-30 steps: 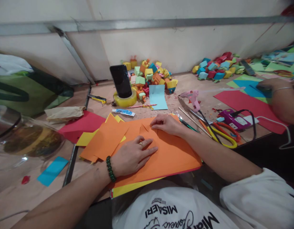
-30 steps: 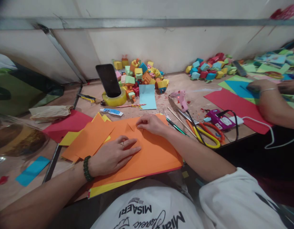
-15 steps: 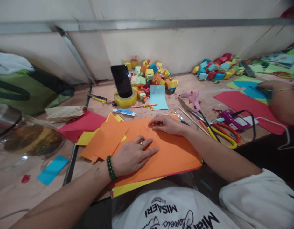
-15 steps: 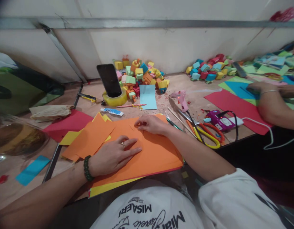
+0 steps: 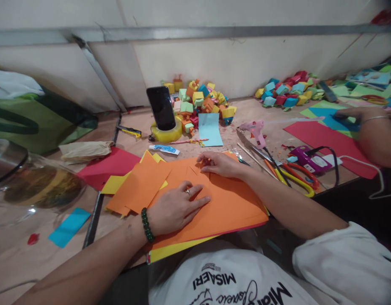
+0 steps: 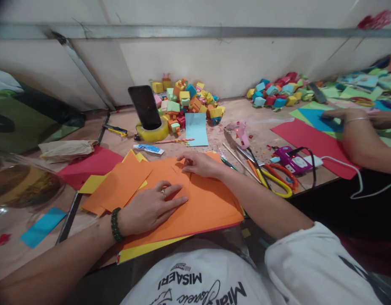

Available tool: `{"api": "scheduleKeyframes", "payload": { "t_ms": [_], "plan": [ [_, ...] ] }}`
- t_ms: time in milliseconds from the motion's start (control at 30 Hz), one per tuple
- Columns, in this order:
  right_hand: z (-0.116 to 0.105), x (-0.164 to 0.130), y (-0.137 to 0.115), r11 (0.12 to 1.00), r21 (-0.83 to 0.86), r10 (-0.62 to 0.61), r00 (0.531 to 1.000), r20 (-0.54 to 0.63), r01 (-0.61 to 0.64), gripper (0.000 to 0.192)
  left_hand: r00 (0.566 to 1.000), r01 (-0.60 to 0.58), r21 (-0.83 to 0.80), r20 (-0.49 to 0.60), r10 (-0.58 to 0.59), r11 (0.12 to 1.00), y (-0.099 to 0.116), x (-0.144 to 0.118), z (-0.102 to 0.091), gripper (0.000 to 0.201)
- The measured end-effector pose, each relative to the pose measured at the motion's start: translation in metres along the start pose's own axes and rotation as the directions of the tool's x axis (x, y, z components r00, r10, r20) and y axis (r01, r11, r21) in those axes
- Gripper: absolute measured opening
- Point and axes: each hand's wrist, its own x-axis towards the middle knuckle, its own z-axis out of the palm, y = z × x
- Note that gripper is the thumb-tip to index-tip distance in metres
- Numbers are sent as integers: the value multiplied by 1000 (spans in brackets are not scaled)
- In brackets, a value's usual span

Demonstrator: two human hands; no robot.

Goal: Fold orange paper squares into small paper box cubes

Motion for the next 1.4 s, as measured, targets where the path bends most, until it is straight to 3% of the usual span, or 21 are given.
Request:
{"api": "scheduleKeyframes", "payload": {
  "t_ms": [133,400,867,1067,1167,1267,1400],
  "plan": [
    [-1,1,-2,998,-51,-20,999,28,21,9,1000,0,-16,-9,-1,1000,0,0,2,39],
    [1,0,-6,997,-75,-23,999,-24,21,5,1000,1,-24,-6,-1,1000,0,0,1,38],
    [11,-1,-14,968,-217,116,991,-58,-126,6,999,8,-22,-38,-9,1000,4,1,2,36],
    [10,-1,1,982,-181,41,995,-88,-57,24,998,-6,-80,-56,1,997,5,4,3,32],
    [-1,-4,3,992,-110,-50,998,48,56,54,999,-2,-112,-40,-3,994,4,4,2,36],
    [-11,-9,-3,994,-79,-60,985,161,73,90,1000,-3,-135,-31,-1,991,4,5,-1,36],
    [-16,-12,-8,993,-95,-45,982,184,64,97,1000,3,-156,-22,-6,988,3,6,-3,35]
  ]
}}
